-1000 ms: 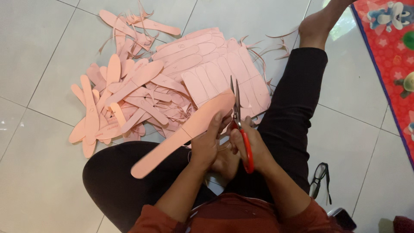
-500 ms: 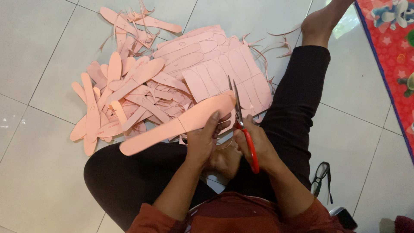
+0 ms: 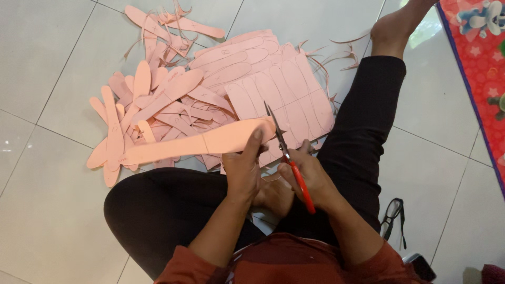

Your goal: The person sits on the floor and uses scissors to cut multiple elongated shapes from a large sheet of pink paper. The person holds the paper with one hand and cuts along pre-drawn outlines with the other, producing a growing pile of cutouts.

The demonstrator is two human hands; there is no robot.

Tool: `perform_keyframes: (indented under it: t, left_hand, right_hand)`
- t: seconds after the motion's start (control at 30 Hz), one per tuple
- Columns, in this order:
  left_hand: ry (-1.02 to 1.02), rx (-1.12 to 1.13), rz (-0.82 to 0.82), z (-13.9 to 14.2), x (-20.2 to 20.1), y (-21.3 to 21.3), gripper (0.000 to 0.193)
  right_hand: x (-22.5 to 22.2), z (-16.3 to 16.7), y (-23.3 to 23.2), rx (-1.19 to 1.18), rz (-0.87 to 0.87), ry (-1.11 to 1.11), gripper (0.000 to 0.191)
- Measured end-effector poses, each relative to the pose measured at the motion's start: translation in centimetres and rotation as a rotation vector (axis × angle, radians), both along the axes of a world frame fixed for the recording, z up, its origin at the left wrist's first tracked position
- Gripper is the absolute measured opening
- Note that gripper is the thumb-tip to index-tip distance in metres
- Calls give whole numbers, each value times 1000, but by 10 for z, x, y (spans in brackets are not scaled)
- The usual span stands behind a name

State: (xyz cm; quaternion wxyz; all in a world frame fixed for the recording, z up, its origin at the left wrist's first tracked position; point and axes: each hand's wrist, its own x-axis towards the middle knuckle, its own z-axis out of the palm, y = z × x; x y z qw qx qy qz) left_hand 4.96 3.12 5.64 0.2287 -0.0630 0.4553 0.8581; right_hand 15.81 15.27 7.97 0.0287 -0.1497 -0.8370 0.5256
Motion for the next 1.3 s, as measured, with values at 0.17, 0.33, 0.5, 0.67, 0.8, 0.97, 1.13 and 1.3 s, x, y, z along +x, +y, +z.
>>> perform_keyframes:
  t: [0.17, 0.33, 0.5, 0.67, 0.8, 0.97, 1.13, 1.3]
  left_hand:
    - [-74, 53, -37, 10, -6, 0, 16]
    - [-55, 17, -92, 18, -7, -4, 17]
    - [12, 58, -139, 24, 1, -3, 18]
    - [44, -94, -202, 29, -6, -5, 19]
    - [47, -134, -222, 32, -9, -8, 19]
    - [-10, -114, -256, 32, -17, -11, 18]
    - [30, -124, -304, 32, -25, -18, 18]
    - [67, -120, -353, 34, -35, -27, 20]
  right_hand:
    - [1, 2, 1, -129, 40, -145, 34]
    - [-2, 6, -2, -68, 167, 7, 41]
    - [-3, 8, -3, -145, 105, -15, 48]
    - [0, 7, 1, -9, 81, -61, 41]
    - [2, 4, 0, -26, 62, -41, 47]
    - [3, 3, 2, -11, 70, -26, 61]
    - [4, 5, 5, -12, 72, -78, 63]
    - [5, 4, 7, 0, 93, -111, 62]
